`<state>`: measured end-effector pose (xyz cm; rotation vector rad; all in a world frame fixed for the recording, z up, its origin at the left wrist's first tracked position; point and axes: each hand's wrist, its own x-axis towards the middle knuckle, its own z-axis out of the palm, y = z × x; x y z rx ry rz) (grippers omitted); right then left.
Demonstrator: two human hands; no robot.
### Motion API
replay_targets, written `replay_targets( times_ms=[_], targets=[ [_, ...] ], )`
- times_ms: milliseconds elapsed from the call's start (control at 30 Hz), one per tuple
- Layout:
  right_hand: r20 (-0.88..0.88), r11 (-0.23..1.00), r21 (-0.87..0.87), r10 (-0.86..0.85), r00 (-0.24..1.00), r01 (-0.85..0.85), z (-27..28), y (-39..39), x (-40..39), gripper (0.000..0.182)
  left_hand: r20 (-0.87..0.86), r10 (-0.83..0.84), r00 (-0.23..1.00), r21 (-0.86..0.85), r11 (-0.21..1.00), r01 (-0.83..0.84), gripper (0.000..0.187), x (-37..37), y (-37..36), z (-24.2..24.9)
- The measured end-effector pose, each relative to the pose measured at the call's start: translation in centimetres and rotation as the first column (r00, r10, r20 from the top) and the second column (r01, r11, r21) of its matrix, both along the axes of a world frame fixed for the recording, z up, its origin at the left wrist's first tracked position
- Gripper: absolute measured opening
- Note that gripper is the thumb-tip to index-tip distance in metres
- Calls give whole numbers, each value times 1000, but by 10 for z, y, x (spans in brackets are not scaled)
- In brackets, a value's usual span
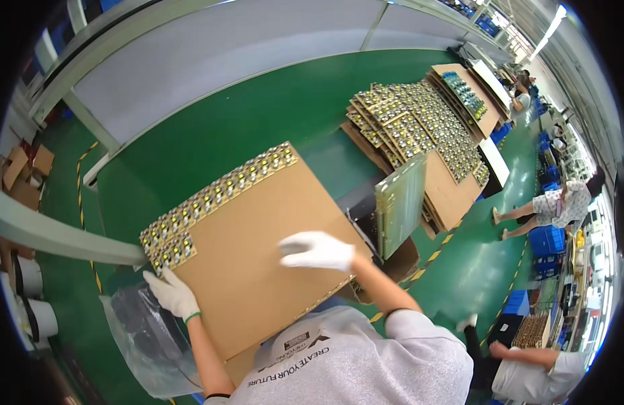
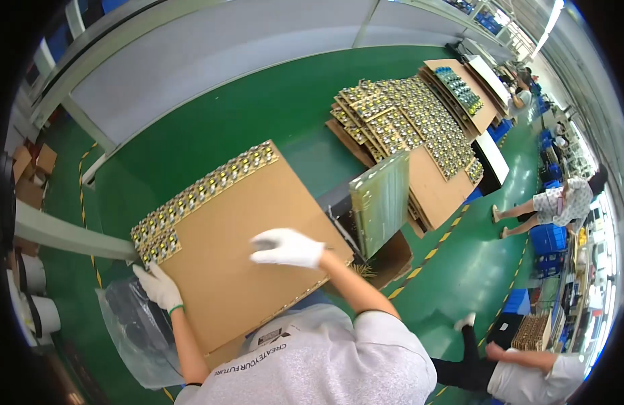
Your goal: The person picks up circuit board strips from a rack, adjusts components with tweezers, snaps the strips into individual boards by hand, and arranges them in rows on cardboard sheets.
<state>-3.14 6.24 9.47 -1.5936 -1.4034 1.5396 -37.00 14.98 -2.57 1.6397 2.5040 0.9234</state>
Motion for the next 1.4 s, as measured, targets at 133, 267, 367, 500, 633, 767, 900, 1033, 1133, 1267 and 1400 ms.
replay_targets(
  times_ms=[133, 267, 367, 500, 633, 767, 900, 1033, 1133, 1267, 1400],
  targets=[
    [-133, 724, 402, -560, 818, 561, 81, -41, 138, 32, -81, -2, 997, 68, 998, 8, 58, -1, 1, -7],
    [248, 485, 686, -856, 453, 541, 56, 8, 290, 35, -281, -32, 959, 181, 980, 86, 57, 17, -13, 0],
    [693, 696, 710, -665, 278, -106, 27, 77, 355, 49, -237, -126, 963, 190, 966, 173, 59, 70, -32, 23],
    [975, 901, 213, -220, 25, -379, 21, 157, 388, 67, -121, -240, 963, 157, 954, 257, 61, 136, -60, 27],
    [969, 899, -186, 102, -225, -396, 19, 179, 379, 74, -46, -286, 957, 122, 949, 290, 61, 166, -82, 26],
    [959, 880, -221, 118, -256, -420, 43, 172, 384, 65, -34, -270, 962, 129, 954, 272, 61, 175, -87, 25],
    [978, 887, 91, -165, -127, -454, 47, 140, 398, 46, 16, -210, 978, 143, 968, 206, 67, 179, -87, 29],
    [625, 703, 695, -694, 357, 150, 76, 59, 347, 46, 1, -286, 958, 172, 944, 281, 67, 193, -84, 38],
    [128, 440, 778, -810, 573, 449, 45, -11, 324, 40, 44, -371, 928, 184, 916, 357, 69, 211, -85, 42],
    [-58, 409, 634, -821, 568, 656, -31, -109, 268, 44, 31, -512, 859, 199, 845, 496, 71, 237, -83, 39],
    [242, 520, 604, -842, 483, 604, -92, -157, 225, 43, 55, -641, 766, 235, 754, 614, 71, 270, -86, 48]
  ],
)
